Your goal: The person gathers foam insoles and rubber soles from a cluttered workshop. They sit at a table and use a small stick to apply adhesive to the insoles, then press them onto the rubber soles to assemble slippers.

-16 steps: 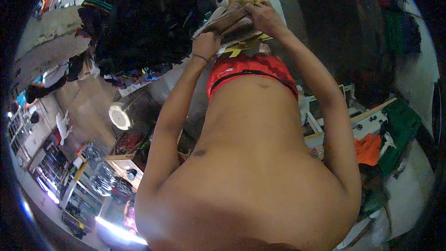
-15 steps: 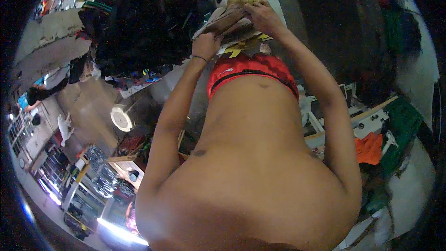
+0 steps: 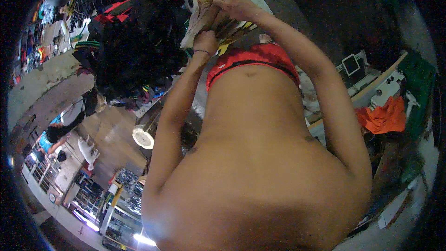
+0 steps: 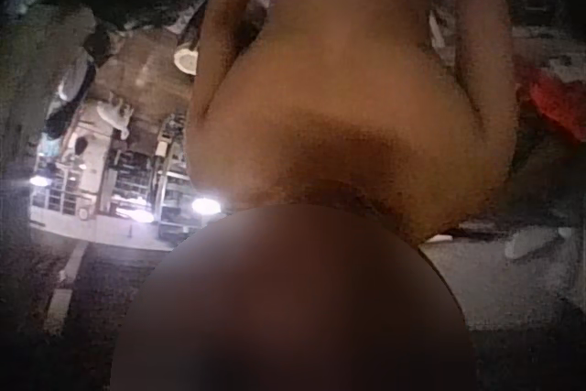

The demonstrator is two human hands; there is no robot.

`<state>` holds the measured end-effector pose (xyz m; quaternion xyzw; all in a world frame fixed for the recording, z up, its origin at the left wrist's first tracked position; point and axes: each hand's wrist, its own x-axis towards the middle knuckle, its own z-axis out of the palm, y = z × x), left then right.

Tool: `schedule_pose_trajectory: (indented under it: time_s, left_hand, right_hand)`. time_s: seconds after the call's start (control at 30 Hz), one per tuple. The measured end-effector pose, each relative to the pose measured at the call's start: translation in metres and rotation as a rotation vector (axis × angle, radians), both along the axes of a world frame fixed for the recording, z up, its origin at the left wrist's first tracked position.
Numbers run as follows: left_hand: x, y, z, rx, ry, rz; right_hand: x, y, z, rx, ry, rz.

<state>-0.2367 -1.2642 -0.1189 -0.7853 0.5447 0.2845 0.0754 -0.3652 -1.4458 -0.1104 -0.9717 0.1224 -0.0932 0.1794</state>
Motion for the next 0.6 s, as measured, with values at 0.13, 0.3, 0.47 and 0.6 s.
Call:
schedule_pose_trajectory:
  time_s: [0.13,0.3,0.47,0.6]
  left_hand:
    - [0.004,0.013,0.016,-0.185,-0.107,0.162]
    - [0.027,0.022,0.041,-0.311,0.165,0.216]
    - [0.045,0.023,0.038,-0.412,0.32,0.202]
    - [0.045,0.024,0.036,-0.457,0.311,0.196]
  right_hand:
    - [-0.001,0.003,0.0,0.02,-0.045,-0.018]
    - [-0.001,0.005,-0.001,0.019,-0.075,-0.056]
    - [0.007,-0.004,-0.004,0.142,0.101,-0.063]
    - [0.01,-0.009,0.0,0.214,0.064,-0.061]
